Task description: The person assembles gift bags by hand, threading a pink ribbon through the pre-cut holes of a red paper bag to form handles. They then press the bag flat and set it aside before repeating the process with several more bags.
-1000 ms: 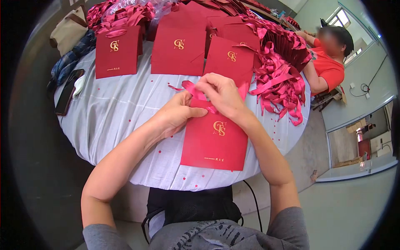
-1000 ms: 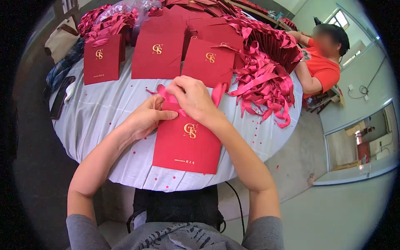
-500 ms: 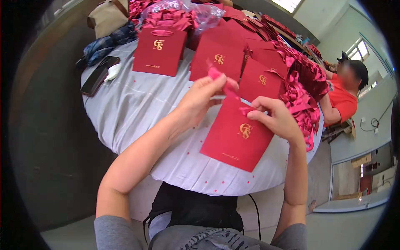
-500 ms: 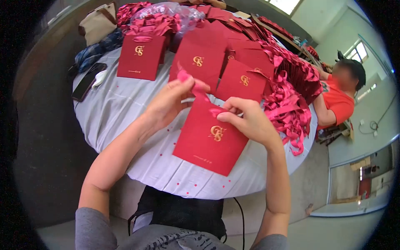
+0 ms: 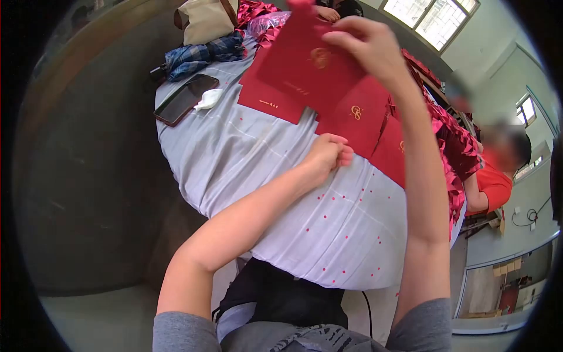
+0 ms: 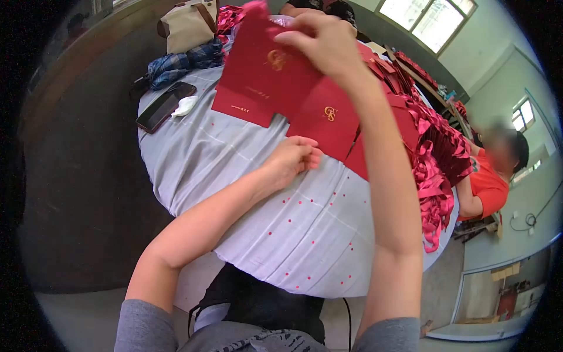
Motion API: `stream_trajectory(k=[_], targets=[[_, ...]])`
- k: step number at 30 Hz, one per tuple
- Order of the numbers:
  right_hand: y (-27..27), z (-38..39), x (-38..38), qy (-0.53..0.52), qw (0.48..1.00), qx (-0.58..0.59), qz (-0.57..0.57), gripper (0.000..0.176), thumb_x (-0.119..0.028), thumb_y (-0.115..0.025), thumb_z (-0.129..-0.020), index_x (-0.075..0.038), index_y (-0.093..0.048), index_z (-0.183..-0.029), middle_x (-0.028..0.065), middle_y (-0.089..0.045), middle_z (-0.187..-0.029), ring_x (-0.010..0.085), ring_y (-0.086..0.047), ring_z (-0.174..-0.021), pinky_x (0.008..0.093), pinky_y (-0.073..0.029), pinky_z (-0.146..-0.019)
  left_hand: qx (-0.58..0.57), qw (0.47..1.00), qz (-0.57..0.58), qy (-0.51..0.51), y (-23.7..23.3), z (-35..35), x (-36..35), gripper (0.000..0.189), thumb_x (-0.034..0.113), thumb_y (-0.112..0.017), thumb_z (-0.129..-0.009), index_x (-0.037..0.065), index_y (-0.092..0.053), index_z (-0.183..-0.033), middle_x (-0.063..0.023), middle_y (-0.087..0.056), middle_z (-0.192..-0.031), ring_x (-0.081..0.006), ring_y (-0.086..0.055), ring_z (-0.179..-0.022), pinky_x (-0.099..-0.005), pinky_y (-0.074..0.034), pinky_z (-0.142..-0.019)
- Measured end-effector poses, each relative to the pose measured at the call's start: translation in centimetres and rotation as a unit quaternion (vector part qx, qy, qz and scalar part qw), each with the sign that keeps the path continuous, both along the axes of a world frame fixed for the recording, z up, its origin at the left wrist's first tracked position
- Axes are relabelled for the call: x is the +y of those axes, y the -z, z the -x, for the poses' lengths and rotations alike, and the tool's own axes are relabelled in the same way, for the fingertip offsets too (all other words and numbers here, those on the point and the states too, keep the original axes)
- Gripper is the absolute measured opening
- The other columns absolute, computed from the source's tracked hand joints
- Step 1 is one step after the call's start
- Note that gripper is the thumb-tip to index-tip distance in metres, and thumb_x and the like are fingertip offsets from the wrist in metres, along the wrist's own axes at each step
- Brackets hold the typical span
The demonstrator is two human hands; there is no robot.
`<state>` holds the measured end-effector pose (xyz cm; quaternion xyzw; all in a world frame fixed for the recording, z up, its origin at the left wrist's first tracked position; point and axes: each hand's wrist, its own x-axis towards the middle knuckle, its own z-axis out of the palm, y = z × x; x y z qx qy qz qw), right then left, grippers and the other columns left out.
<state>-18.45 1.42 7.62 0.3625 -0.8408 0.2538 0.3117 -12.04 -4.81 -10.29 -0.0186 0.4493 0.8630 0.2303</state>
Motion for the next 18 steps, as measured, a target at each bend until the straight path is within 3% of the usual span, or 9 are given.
stream_trajectory(k=[2,3,6,11,15,16,18], targets=[[3.2,3.5,-1.7,0.07,0.994,0.001,-0.089,0.031,-0.035,-0.07,-0.075,-0.009,-0.07,-0.092,0.0133,-0.066,-0.082,0.0292,-0.064,-0.078,0.0408,-0.049,-0.072,0.029,0.997,0.024,0.063,0.1,-0.2,0.1,0.016,0.005,-0.046,-0.091,0.0,-0.05,-0.106,-0.0114,-0.06,-0.092,-0.0175,-0.059,-0.075,-0.0305,-0.052,-0.069],[5.0,4.3,-2.5,0.139,0.978,0.064,-0.142,0.036,-0.036,-0.07,-0.075,-0.013,-0.066,-0.102,0.0125,-0.066,-0.091,0.0288,-0.063,-0.089,0.045,-0.047,-0.078,0.029,0.997,0.024,0.064,0.1,-0.2,0.1,0.016,0.005,-0.046,-0.091,0.0,-0.05,-0.106,-0.0114,-0.06,-0.092,-0.0175,-0.059,-0.075,-0.0305,-0.052,-0.069],[9.8,5.2,-3.3,0.139,0.974,0.029,-0.176,0.05,-0.033,-0.071,-0.073,-0.017,-0.057,-0.118,0.0111,-0.057,-0.118,0.0303,-0.053,-0.109,0.0458,-0.043,-0.086,0.037,0.997,0.015,0.061,0.2,-0.3,0.2,0.016,-0.001,-0.044,-0.088,-0.004,-0.049,-0.103,-0.0135,-0.06,-0.086,-0.0183,-0.059,-0.067,-0.0294,-0.052,-0.059],[12.0,1.8,-1.7,0.103,0.986,0.076,-0.103,0.047,-0.022,-0.07,-0.075,-0.01,-0.055,-0.118,0.0161,-0.052,-0.123,0.032,-0.049,-0.113,0.0431,-0.041,-0.09,0.078,0.994,0.013,0.076,0.3,-0.2,0.2,0.017,-0.001,-0.048,-0.087,-0.004,-0.049,-0.103,-0.0124,-0.059,-0.083,-0.017,-0.058,-0.066,-0.0291,-0.051,-0.058],[10.8,-1.8,4.9,0.129,0.986,0.091,-0.051,0.028,-0.016,-0.066,-0.077,-0.006,-0.063,-0.103,0.0145,-0.058,-0.112,0.0317,-0.053,-0.106,0.0426,-0.042,-0.088,0.065,0.996,0.023,0.055,0.0,-0.7,0.0,0.022,-0.002,-0.049,-0.085,-0.005,-0.046,-0.107,-0.0128,-0.059,-0.083,-0.0178,-0.058,-0.068,-0.0295,-0.051,-0.06],[10.3,-3.0,6.8,0.141,0.986,0.086,-0.012,0.019,-0.012,-0.064,-0.077,-0.004,-0.064,-0.094,0.0145,-0.062,-0.101,0.0325,-0.056,-0.099,0.0413,-0.044,-0.085,0.068,0.996,0.023,0.048,0.0,-0.8,0.1,0.024,-0.002,-0.049,-0.085,-0.005,-0.046,-0.108,-0.0129,-0.059,-0.084,-0.0181,-0.059,-0.068,-0.0297,-0.051,-0.061],[10.5,-4.3,12.3,0.189,0.979,0.074,0.018,0.016,-0.009,-0.063,-0.077,-0.003,-0.064,-0.091,0.0155,-0.063,-0.094,0.0333,-0.058,-0.093,0.0404,-0.045,-0.084,0.098,0.993,0.04,0.053,0.3,-0.7,-0.1,0.027,-0.001,-0.05,-0.084,-0.005,-0.044,-0.11,-0.0138,-0.058,-0.088,-0.0185,-0.06,-0.072,-0.0298,-0.052,-0.064]])
